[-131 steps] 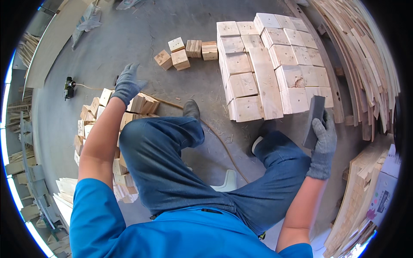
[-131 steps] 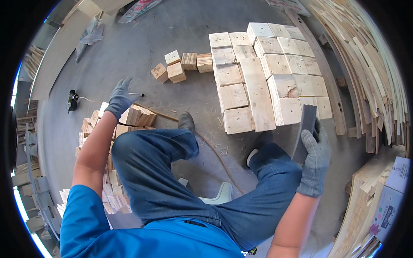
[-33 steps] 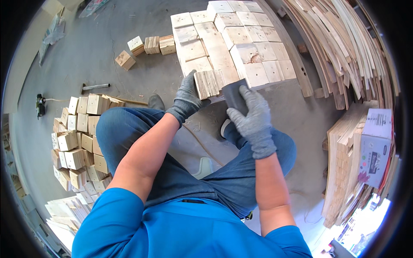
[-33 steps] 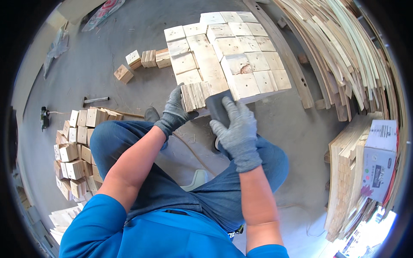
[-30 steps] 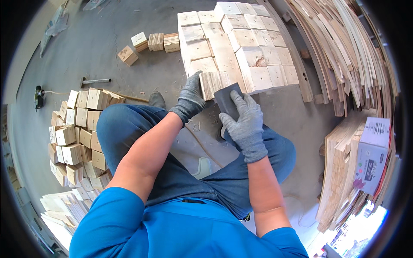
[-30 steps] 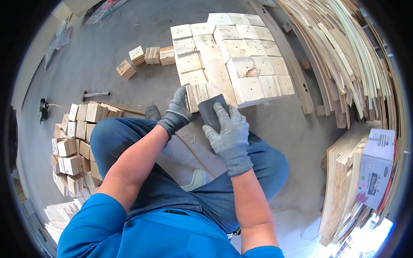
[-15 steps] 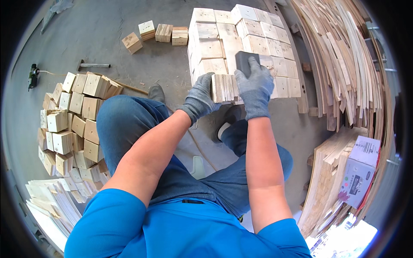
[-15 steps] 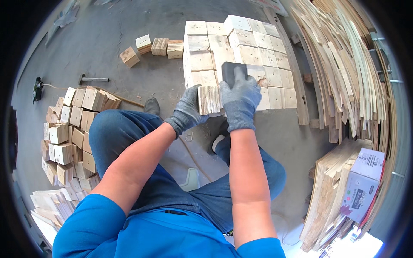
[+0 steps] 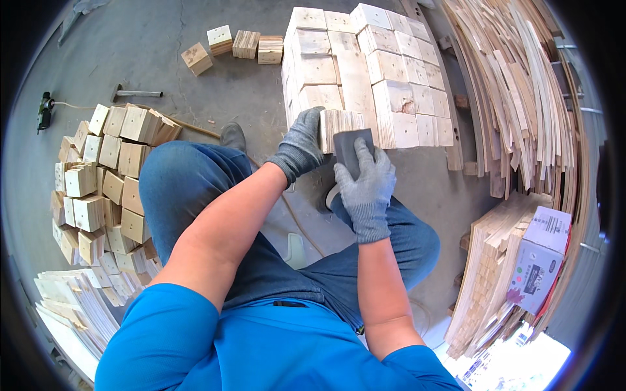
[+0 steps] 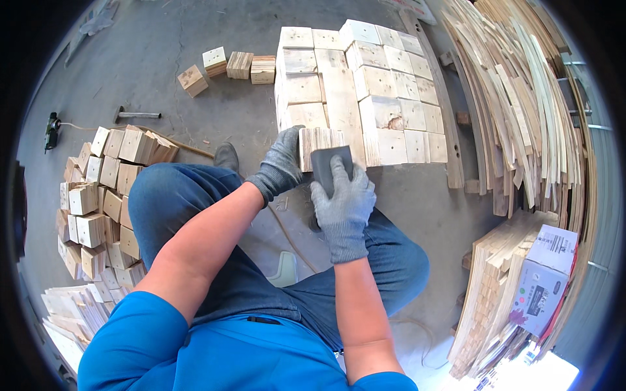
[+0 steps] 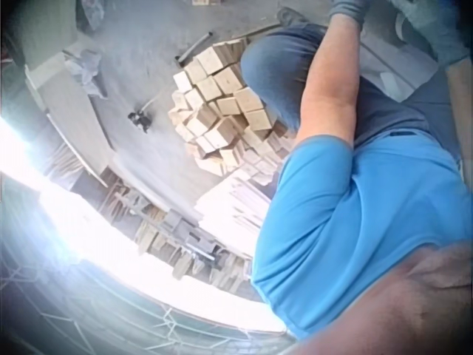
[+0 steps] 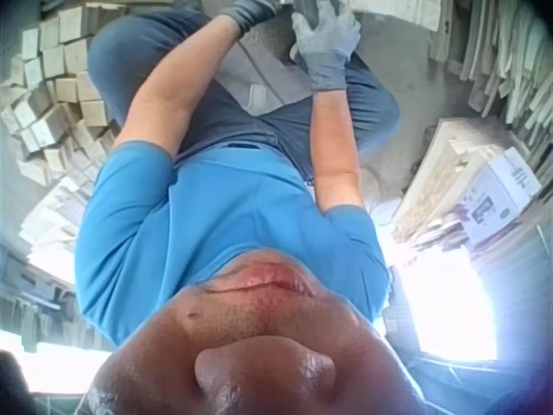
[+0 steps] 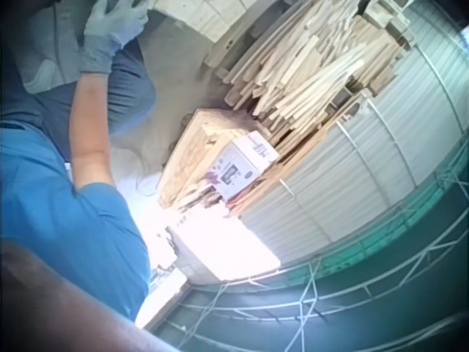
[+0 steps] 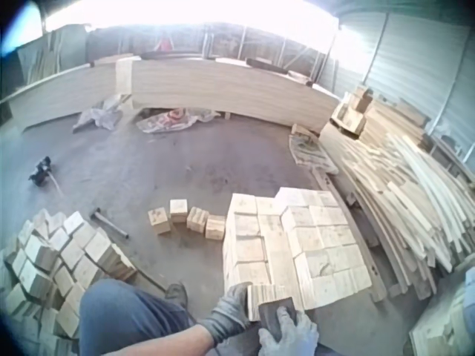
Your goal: The person sits on the floor and sands small wooden blocks one at a time using a sanding block. They pick up each block, sand its surfaces, and place it into a separate pile. The process is repeated for multiple blocks.
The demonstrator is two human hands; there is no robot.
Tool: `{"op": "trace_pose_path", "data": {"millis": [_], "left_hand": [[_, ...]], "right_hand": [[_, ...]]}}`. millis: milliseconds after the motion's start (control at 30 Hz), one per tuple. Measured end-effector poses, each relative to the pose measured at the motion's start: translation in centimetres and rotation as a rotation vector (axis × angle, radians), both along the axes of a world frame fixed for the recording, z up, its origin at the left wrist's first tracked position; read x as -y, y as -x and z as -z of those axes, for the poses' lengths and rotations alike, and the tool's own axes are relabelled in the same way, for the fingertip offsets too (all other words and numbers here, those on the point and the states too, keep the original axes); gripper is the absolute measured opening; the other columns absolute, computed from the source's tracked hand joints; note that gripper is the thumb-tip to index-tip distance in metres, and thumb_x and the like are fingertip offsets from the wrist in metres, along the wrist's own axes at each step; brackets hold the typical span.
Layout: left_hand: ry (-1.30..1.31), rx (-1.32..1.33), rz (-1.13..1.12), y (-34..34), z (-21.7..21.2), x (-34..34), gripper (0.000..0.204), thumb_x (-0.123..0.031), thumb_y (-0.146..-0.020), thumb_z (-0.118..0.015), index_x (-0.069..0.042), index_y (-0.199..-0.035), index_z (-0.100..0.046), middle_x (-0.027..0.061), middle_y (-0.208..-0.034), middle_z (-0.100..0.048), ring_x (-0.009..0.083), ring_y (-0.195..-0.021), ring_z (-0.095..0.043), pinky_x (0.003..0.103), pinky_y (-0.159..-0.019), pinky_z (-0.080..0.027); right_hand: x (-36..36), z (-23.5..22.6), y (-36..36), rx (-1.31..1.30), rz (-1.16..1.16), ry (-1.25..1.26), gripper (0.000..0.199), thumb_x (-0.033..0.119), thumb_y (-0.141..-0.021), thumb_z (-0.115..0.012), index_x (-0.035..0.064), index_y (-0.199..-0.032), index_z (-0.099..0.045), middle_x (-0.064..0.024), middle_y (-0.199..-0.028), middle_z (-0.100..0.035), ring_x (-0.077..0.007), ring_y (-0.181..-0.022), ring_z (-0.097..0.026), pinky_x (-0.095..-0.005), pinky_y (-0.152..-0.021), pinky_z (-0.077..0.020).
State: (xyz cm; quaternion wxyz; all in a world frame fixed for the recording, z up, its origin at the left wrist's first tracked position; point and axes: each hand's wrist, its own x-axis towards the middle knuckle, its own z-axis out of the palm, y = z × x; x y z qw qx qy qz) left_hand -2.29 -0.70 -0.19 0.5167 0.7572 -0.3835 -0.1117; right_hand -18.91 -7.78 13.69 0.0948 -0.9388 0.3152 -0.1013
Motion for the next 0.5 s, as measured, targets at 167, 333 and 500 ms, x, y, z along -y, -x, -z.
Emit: {"op": "trace_pose_path", "data": {"millis": [167, 333, 500], "left_hand": [[0.022, 0.024, 0.002, 0.2, -0.8, 0.1, 0.087, -0.023, -0.069, -0.092, -0.006, -0.144, -0.05, 0.0207, -0.134, -0.058, 0.0403, -0.122, -0.059, 0.044, -0.112, -0.049], [0.089, -0.035, 0.033, 0.4, -0.3, 0.7, 0.082, -0.019, -0.07, -0.088, -0.006, -0.142, -0.051, 0.0179, -0.132, -0.06, 0.0371, -0.122, -0.059, 0.043, -0.111, -0.049], [0.005, -0.017, -0.002, 0.4, -0.9, 0.1, 0.087, -0.025, -0.072, -0.091, -0.005, -0.146, -0.049, 0.0218, -0.135, -0.058, 0.0404, -0.127, -0.058, 0.046, -0.113, -0.05]], "right_hand": [[4.7, -0.3, -6.3, -0.037, 0.089, 0.023, 0.071, 0.038, -0.086, -0.085, 0.0135, -0.15, -0.067, -0.0276, -0.14, -0.064, -0.0463, -0.129, -0.061, -0.0558, -0.111, -0.0494], [8.6, -1.6, -11.1, -0.145, 0.197, -0.134, 0.071, 0.042, -0.088, -0.083, 0.0132, -0.151, -0.066, -0.0284, -0.134, -0.068, -0.0465, -0.125, -0.065, -0.0539, -0.109, -0.0519], [4.0, -0.7, -6.0, -0.059, 0.143, -0.029, 0.071, 0.04, -0.089, -0.082, 0.013, -0.152, -0.065, -0.03, -0.142, -0.063, -0.0475, -0.13, -0.061, -0.0556, -0.112, -0.0489]]}}
